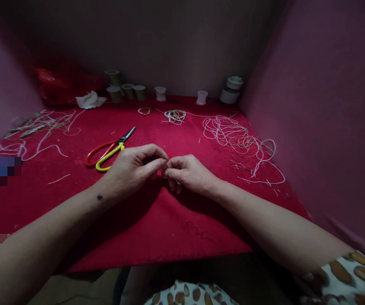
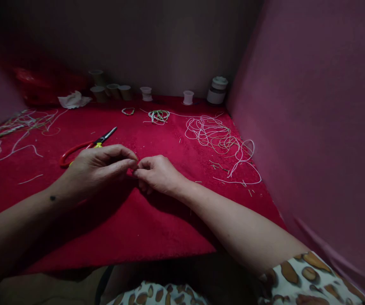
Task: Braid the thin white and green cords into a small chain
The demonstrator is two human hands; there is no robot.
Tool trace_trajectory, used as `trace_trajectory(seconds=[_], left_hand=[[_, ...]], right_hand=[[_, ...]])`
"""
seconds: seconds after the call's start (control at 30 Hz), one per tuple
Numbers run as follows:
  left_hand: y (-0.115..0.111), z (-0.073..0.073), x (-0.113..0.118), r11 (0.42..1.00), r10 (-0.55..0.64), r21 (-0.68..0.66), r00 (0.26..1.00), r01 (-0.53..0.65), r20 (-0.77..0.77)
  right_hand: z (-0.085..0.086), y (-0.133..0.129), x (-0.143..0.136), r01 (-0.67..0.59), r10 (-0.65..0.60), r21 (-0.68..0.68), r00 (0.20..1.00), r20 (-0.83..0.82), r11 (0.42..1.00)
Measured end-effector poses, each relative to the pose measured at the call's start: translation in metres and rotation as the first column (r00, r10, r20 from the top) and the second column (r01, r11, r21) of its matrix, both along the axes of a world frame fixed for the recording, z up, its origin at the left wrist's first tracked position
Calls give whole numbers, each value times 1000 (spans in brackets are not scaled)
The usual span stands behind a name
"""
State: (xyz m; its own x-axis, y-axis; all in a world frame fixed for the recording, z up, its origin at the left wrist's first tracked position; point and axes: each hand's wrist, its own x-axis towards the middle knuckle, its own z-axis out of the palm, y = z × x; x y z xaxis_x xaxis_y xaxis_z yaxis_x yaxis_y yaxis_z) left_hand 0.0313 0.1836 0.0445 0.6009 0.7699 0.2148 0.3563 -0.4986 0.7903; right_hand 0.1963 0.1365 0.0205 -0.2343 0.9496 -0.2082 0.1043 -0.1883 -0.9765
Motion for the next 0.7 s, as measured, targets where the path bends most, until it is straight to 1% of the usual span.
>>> trace_trajectory(seconds=[0.17,0.3,0.37,0.47,0.53,0.63,0.7], left_hand=[[-4,2,3,997,36,-64,999,-36,-4],[-6,5,5,994,19,-110,1000,-17,19],[-5,6,4,985,7,-170,999,2,47],[2,6,0,948,42,-317,996,-13,84],[7,5,-3,910,74,-413,995,-41,65],[12,2,-5,855,35,-517,999,-40,-21],[11,1,-3,838,0,-544,998,-33,-61]], right_hand=[[0,0,0,-11,10,30,1000,25,999],[-1,0,1,-19,18,47,1000,9,999],[-2,-1,2,-25,25,52,1000,-7,998],[-3,-1,3,-12,14,50,999,-43,999],[-3,-1,3,12,-9,40,998,-68,999],[-2,-2,4,28,-25,33,996,-88,999],[-3,-1,4,27,-23,34,996,-90,999]])
